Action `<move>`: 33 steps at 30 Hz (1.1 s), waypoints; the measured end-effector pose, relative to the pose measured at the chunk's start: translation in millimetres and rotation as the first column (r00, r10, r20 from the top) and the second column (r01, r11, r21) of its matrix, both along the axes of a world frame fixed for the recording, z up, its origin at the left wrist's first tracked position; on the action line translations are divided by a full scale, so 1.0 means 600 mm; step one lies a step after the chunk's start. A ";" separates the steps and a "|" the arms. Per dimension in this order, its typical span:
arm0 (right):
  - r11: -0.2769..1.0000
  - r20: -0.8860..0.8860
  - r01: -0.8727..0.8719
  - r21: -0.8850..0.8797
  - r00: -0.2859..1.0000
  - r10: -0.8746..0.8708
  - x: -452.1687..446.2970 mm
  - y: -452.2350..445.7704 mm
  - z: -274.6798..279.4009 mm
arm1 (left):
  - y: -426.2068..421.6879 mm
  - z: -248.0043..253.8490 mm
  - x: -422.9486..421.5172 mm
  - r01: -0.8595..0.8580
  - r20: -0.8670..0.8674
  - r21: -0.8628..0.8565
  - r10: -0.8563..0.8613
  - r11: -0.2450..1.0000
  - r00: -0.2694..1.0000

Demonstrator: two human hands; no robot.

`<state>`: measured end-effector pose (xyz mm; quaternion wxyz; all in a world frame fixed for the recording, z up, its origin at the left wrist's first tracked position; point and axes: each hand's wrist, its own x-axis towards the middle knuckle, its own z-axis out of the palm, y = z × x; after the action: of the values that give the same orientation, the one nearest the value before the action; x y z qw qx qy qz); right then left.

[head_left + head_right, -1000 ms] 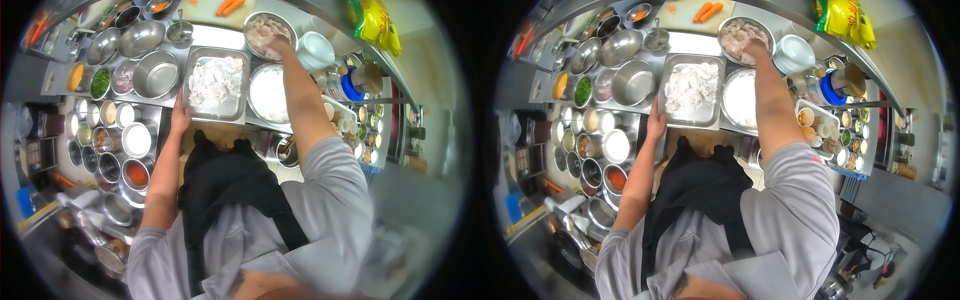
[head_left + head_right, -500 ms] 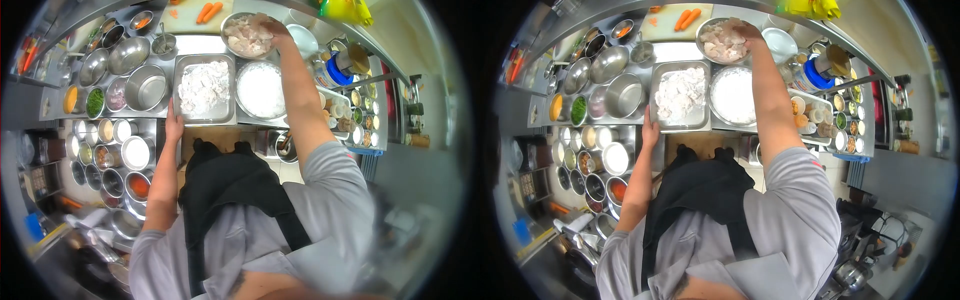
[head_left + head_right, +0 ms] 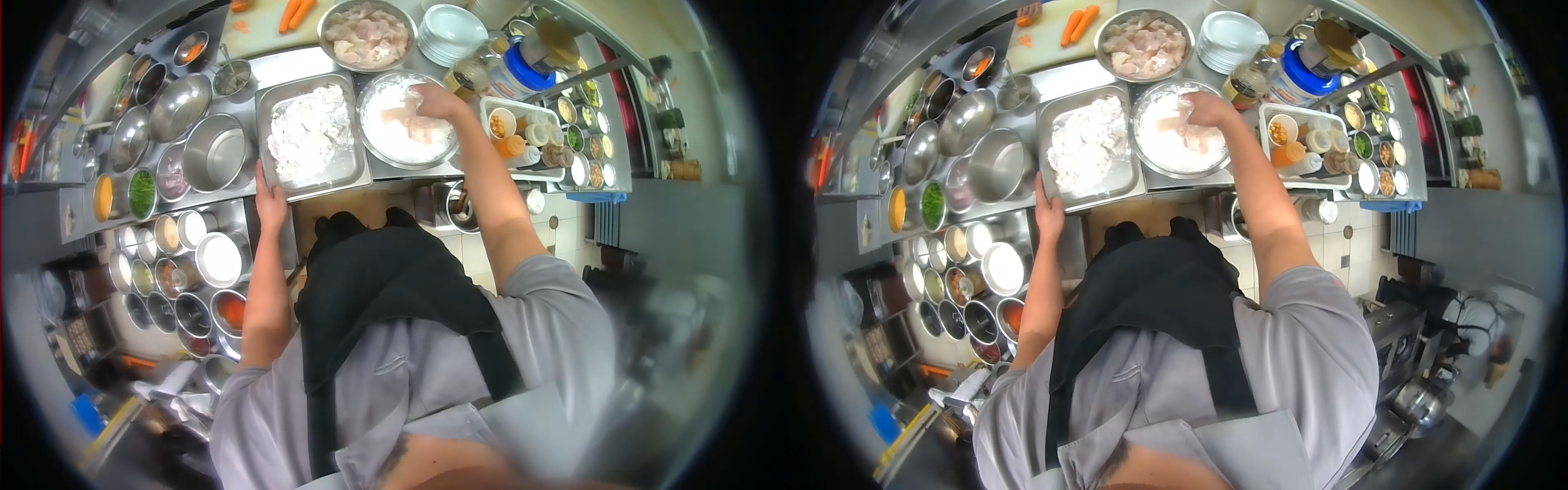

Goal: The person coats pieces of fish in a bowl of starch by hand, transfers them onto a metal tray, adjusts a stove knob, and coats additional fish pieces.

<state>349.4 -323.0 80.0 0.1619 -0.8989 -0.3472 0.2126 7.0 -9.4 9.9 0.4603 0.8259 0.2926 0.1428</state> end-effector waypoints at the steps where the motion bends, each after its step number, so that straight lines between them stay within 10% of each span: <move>1: 0.998 0.037 -0.019 -0.053 0.999 0.021 -0.009 0.002 0.018 | 0.001 -0.003 -0.001 0.012 -0.002 0.000 -0.012 1.000 1.000; 8: 0.993 -0.274 0.077 -0.089 0.957 -0.098 -0.012 0.010 0.019 | 0.003 -0.013 -0.002 0.005 0.011 0.053 -0.005 0.999 1.000; 11: 0.987 0.112 0.006 -0.158 0.994 0.012 -0.037 0.025 -0.120 | 0.001 -0.014 -0.001 -0.010 -0.007 0.037 0.010 0.999 1.000; 14: 0.937 0.179 0.145 -0.319 0.980 -0.091 -0.100 0.069 -0.067 | 0.001 -0.007 0.002 -0.029 -0.037 0.001 0.029 1.000 0.999; 22: 0.994 0.186 0.059 -0.092 0.982 -0.041 -0.026 0.045 -0.072 | 0.010 -0.035 -0.003 0.000 0.093 0.131 -0.013 0.991 0.996; 28: 0.998 -0.210 0.066 0.002 0.976 -0.064 -0.034 0.033 0.069 | 0.003 -0.008 -0.001 -0.010 -0.012 -0.038 0.010 0.999 1.000; 33: 0.999 0.086 -0.007 -0.038 0.996 0.010 -0.017 0.034 0.042 | 0.004 -0.013 -0.001 0.010 0.030 0.010 -0.010 1.000 0.999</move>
<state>339.1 -302.4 105.3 0.1288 -0.9087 -0.3534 0.1811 6.5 -6.8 1.8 0.4613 0.8274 0.2808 0.1545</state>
